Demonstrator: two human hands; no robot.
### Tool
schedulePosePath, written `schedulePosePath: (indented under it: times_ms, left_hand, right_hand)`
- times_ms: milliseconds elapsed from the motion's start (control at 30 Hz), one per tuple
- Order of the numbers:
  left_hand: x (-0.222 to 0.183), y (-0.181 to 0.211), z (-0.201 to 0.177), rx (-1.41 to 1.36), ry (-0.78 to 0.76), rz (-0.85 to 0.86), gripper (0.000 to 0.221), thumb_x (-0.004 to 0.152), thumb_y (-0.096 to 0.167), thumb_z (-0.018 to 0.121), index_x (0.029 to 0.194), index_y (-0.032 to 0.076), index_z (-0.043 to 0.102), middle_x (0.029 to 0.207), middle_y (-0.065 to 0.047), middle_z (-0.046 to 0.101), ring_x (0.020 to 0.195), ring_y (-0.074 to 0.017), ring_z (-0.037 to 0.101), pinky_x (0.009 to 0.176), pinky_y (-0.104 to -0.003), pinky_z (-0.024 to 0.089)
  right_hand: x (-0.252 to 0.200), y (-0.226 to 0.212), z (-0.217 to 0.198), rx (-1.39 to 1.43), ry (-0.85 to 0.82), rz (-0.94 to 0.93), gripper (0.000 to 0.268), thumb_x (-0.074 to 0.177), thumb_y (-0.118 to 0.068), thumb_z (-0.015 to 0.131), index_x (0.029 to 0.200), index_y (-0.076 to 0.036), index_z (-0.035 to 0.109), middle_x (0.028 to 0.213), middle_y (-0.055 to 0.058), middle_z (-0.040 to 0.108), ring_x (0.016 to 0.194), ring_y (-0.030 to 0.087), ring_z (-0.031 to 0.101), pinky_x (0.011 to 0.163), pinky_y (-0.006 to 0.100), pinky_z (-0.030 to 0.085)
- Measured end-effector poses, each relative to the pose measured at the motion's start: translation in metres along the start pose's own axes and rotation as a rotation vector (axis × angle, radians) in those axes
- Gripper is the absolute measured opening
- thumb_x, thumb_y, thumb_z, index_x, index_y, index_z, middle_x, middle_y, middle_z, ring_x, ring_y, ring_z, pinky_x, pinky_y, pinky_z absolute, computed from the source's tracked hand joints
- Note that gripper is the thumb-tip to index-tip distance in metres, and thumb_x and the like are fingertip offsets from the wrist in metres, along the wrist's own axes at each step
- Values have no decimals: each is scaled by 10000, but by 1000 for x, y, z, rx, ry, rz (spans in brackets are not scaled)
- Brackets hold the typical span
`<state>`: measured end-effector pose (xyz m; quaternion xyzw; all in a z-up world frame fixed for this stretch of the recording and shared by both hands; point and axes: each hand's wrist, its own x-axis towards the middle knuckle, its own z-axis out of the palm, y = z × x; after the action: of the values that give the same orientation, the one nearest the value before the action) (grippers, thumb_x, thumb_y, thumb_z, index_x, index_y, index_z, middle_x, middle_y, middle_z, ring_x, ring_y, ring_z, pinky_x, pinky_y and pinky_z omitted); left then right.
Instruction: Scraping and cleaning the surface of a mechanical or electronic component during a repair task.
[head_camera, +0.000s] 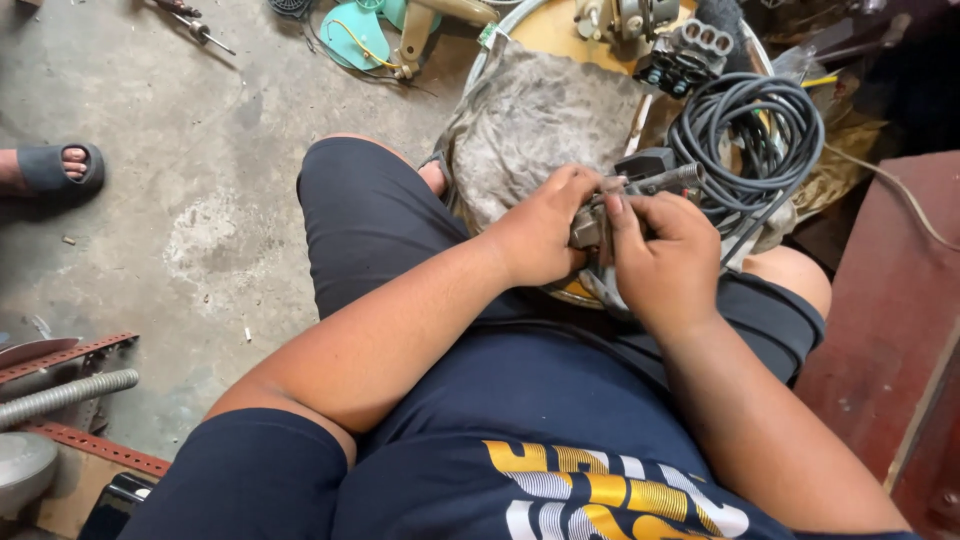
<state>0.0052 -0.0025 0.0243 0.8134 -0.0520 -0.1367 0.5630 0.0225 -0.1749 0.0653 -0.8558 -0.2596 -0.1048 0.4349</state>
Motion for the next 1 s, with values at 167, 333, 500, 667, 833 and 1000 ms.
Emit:
schedulePosePath:
  times_ms: [167,333,500,667,833,1000]
  left_hand:
    - [-3,-1,-1,-2,15,5,717,771,108,748,1432,167,478,1429,-97,443,1337,-381,571,1138,-438,535]
    - [2,-11,7,-31,24,41,707,766,69,726,1426,163,489,1411,-121,456,1326,-417,566,1119,-449,549]
    - [-4,0,0,-15,0,37,687,761,60,723,1402,147,493,1415,-123,442,1312,-425,572,1113,-471,542]
    - [-7,1,-2,-45,10,49,709,782,59,717,1444,145,477,1417,-146,451,1333,-443,556,1114,-485,539]
    - [-4,-6,5,9,25,73,746,762,71,747,1449,139,463,1435,-165,442,1353,-455,531,1159,-485,512]
    - [-1,-11,5,-20,10,55,749,766,45,705,1458,192,462,1428,-109,427,1317,-410,572,1097,-456,563]
  right_hand:
    - [-9,3,-5,-3,-118,7,263,888,-80,865,1135,-29,789,818,201,642,850,449,677,677,456,515]
    - [-4,19,17,-146,67,-188,190,928,-127,898,870,-18,753,685,126,592,691,383,653,644,415,539]
    - [3,5,3,-99,11,-34,270,1022,-108,817,783,-33,715,626,138,571,700,420,641,607,449,494]
    - [-2,-5,-13,47,-116,78,103,1030,-70,777,932,-38,770,690,143,596,735,374,658,651,422,489]
    - [-4,7,6,-161,11,-203,161,906,-97,913,935,-16,777,732,119,601,710,375,656,632,404,539]
    - [4,14,11,-198,33,-151,290,996,-130,848,764,-54,691,637,103,540,672,391,629,590,434,495]
